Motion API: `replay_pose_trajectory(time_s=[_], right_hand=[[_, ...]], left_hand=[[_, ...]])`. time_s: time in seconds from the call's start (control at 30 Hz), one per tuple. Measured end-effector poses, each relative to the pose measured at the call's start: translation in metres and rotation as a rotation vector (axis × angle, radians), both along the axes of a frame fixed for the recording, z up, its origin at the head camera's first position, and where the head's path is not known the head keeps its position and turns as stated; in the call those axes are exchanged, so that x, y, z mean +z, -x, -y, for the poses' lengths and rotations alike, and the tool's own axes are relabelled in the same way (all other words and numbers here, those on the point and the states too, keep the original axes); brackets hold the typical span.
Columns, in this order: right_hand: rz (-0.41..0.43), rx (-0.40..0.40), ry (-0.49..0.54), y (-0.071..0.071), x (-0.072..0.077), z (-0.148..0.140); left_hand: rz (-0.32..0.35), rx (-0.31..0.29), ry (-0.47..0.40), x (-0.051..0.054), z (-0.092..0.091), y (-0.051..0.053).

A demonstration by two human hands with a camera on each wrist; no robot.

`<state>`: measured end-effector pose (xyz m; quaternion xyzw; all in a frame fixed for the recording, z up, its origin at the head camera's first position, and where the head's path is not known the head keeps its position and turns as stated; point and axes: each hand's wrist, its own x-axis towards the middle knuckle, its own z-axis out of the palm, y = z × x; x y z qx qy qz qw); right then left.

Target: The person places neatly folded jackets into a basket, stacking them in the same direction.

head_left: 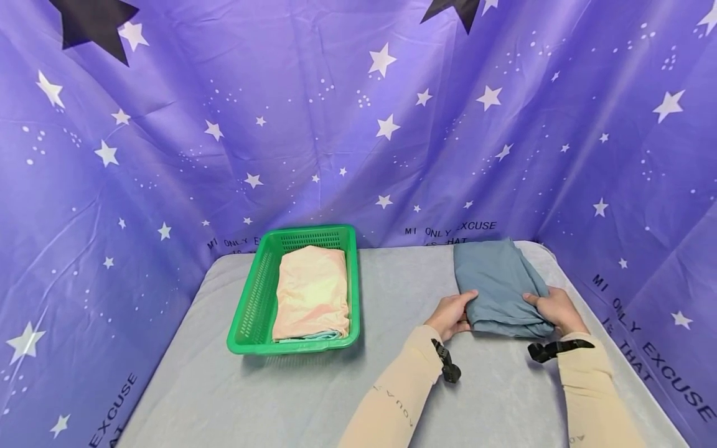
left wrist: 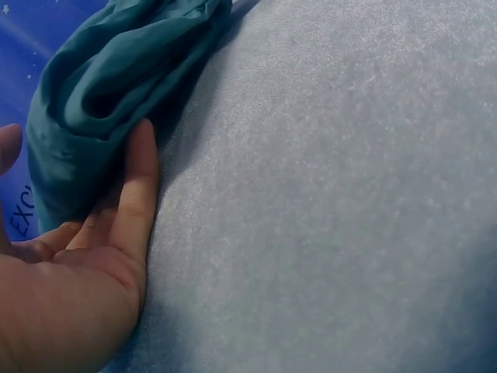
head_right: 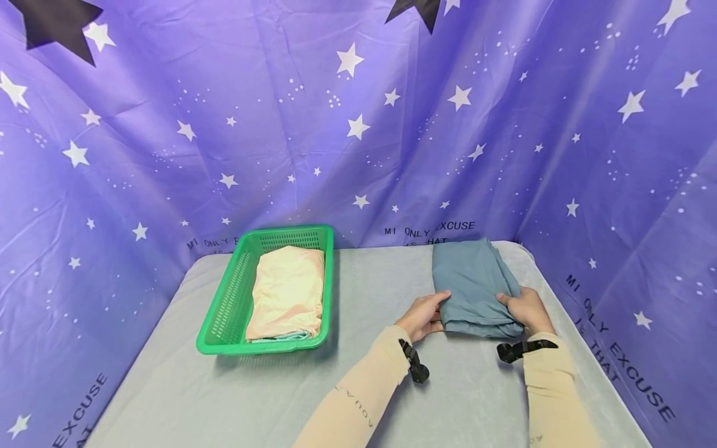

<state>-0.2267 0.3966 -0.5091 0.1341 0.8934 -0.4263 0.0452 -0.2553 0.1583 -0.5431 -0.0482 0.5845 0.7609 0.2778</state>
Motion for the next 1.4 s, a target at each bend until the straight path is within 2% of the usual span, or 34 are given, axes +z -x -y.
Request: replay_pose_trajectory(time_s=[0.13, 0.6, 0.8, 1.03, 1.4], right_hand=[[-0.038, 0.003, 0.02, -0.005, -0.001, 0.007], [-0.104, -0.039, 0.082, -0.018, 0.0, 0.02], [-0.139, -0.046, 0.085, -0.022, 0.002, 0.027], [-0.153, -0.045, 0.094, -0.029, 0.001, 0.036], [-0.166, -0.062, 0.09, -0.035, 0.006, 0.043]], left_hand=[[-0.002, 0.004, -0.038, -0.002, 0.0, 0.0], [-0.046, -0.009, -0.065, -0.004, 0.004, 0.0], [-0.07, 0.015, -0.075, -0.007, 0.005, -0.001], [-0.071, 0.074, -0.055, -0.01, 0.007, -0.006], [-0.091, 0.057, -0.038, 0.003, 0.023, -0.012]])
